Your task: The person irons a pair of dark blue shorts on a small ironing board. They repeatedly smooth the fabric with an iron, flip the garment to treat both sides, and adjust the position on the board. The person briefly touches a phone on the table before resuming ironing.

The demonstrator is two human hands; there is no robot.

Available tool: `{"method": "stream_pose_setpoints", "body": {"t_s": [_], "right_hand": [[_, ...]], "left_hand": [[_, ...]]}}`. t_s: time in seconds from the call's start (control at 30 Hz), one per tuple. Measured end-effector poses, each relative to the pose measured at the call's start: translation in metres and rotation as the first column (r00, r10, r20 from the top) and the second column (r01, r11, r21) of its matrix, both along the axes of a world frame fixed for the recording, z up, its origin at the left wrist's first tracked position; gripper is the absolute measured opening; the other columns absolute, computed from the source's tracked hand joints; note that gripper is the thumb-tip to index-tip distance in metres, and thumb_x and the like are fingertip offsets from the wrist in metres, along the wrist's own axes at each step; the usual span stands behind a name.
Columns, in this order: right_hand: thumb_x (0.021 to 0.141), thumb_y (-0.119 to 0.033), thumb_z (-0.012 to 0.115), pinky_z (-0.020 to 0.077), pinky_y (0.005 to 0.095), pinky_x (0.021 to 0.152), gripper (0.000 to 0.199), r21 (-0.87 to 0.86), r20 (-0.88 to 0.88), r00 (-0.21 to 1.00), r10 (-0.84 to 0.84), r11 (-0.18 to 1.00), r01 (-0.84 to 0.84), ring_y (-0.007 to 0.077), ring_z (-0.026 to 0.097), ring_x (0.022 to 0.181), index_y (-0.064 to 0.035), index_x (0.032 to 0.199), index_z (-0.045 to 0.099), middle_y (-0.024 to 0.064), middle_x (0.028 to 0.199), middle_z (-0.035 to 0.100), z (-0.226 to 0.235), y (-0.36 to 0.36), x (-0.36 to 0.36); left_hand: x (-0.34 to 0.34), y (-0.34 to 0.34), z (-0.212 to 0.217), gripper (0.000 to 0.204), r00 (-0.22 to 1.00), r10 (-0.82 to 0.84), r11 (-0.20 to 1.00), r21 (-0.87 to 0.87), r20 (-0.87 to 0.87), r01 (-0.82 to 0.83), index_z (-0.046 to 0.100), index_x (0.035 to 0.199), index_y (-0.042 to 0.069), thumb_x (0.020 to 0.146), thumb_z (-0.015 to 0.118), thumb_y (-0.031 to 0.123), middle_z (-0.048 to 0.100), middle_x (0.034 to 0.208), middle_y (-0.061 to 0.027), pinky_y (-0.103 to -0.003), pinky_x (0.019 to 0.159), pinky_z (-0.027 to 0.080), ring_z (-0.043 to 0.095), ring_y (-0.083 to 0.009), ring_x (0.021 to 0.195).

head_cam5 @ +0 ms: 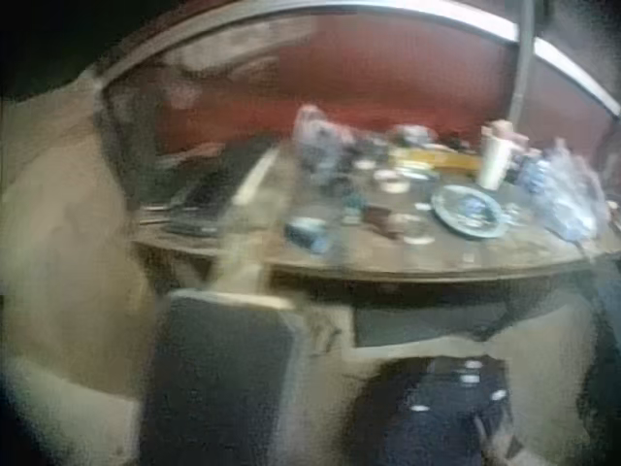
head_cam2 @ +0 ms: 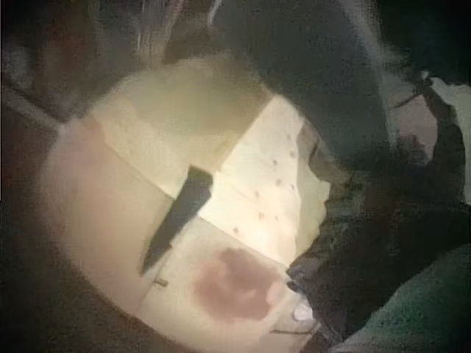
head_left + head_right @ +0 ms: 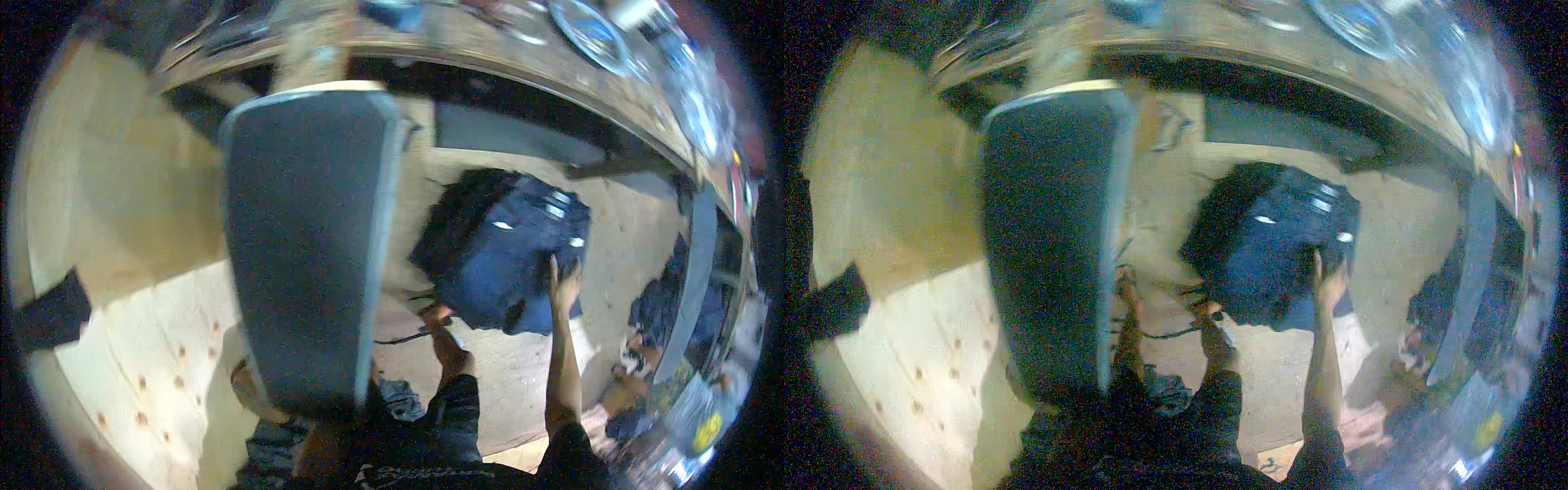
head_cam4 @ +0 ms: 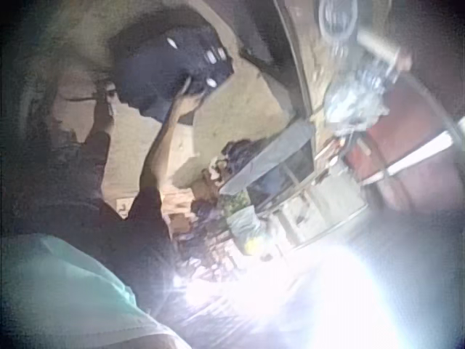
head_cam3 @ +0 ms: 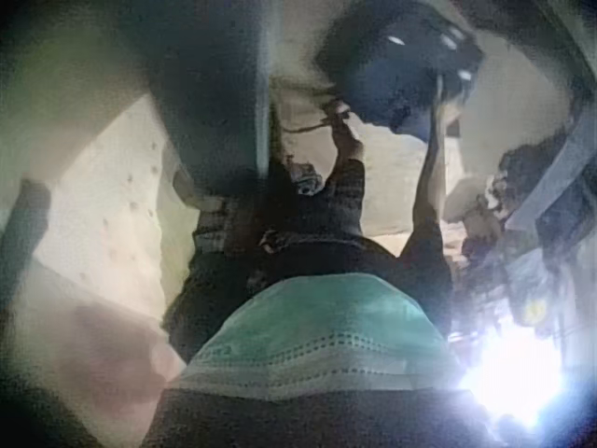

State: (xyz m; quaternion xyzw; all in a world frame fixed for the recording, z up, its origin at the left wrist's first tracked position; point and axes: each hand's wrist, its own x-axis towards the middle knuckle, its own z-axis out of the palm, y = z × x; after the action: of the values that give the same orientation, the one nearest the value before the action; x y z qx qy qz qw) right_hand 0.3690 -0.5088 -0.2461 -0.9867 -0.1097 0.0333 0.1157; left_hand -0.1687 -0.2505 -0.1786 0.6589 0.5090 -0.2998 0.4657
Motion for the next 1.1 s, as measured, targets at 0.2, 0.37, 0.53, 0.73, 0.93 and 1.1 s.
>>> {"method": "stream_pose_setpoints", "body": {"t_s": [0.2,0.37,0.53,0.73,0.93,1.1], "right_hand": [[0.099,-0.012,0.06,0.0443,0.0454,0.111,0.073,0.516,-0.617,0.771,0.157,0.821,0.245,0.0378,0.054,0.131,-0.0019,0.165,0.029,0.0239,0.148,0.051,0.011,-0.031,-0.256],[0.096,-0.02,0.069,0.051,0.0438,0.101,0.047,0.289,-0.825,0.501,0.261,0.957,-0.022,0.0355,0.063,0.119,-0.0083,0.141,0.063,0.0256,0.127,0.065,0.019,-0.033,-0.4],[0.096,-0.02,0.069,0.0518,0.0463,0.098,0.046,-0.019,-0.884,0.466,0.036,0.994,-0.112,0.0374,0.063,0.115,-0.0086,0.14,0.063,0.0249,0.123,0.066,0.063,-0.002,-0.439],[0.095,-0.019,0.068,0.0527,0.0493,0.095,0.044,-0.118,-0.873,0.483,-0.064,0.989,-0.083,0.0395,0.064,0.11,-0.0091,0.138,0.063,0.024,0.12,0.067,0.083,-0.001,-0.455],[0.095,-0.019,0.068,0.0537,0.0522,0.092,0.042,-0.074,-0.843,0.537,0.026,0.984,-0.163,0.0417,0.064,0.105,-0.0095,0.136,0.064,0.0231,0.116,0.067,0.091,0.009,-0.478],[0.093,-0.019,0.068,0.0508,0.0568,0.093,0.046,0.183,-0.573,0.691,0.44,0.891,-0.416,0.0453,0.061,0.107,-0.0117,0.138,0.062,0.0251,0.116,0.066,0.16,0.067,-0.488]], "left_hand": [[-0.028,0.26,-0.025,0.073,0.986,-0.082,0.873,0.467,-0.143,0.141,0.049,0.156,0.011,0.095,0.073,0.045,0.039,0.165,-0.0171,-0.052,0.124,0.033,0.036,-0.0373,0.153],[0.079,0.388,-0.056,0.105,0.775,-0.627,0.503,0.72,-0.077,0.479,0.015,0.17,0.016,0.091,0.077,0.047,0.035,0.167,-0.0071,-0.064,0.129,0.015,0.033,-0.0314,0.154],[0.119,0.44,-0.061,0.11,0.8,-0.56,0.599,0.561,-0.217,0.572,0.015,0.17,0.019,0.088,0.079,0.053,0.031,0.171,-0.0061,-0.077,0.124,0.01,0.031,-0.0329,0.156],[0.154,0.465,-0.064,0.093,0.784,-0.58,0.578,0.568,-0.22,0.586,0.027,0.167,0.019,0.093,0.075,0.048,0.054,0.158,-0.0104,-0.073,0.124,0.016,0.046,-0.0304,0.149],[0.068,0.34,-0.018,0.06,0.677,-0.733,0.618,0.344,-0.073,0.707,0.03,0.166,0.017,0.107,0.038,0.025,0.069,0.132,-0.0273,-0.06,0.125,0.027,0.066,-0.0419,0.126],[-0.054,0.172,0.033,0.049,0.556,-0.8,0.599,0.256,0.223,0.759,0.055,0.149,0.016,0.104,0.045,0.031,0.066,0.141,-0.0186,-0.061,0.117,0.032,0.056,-0.0378,0.137]]}}
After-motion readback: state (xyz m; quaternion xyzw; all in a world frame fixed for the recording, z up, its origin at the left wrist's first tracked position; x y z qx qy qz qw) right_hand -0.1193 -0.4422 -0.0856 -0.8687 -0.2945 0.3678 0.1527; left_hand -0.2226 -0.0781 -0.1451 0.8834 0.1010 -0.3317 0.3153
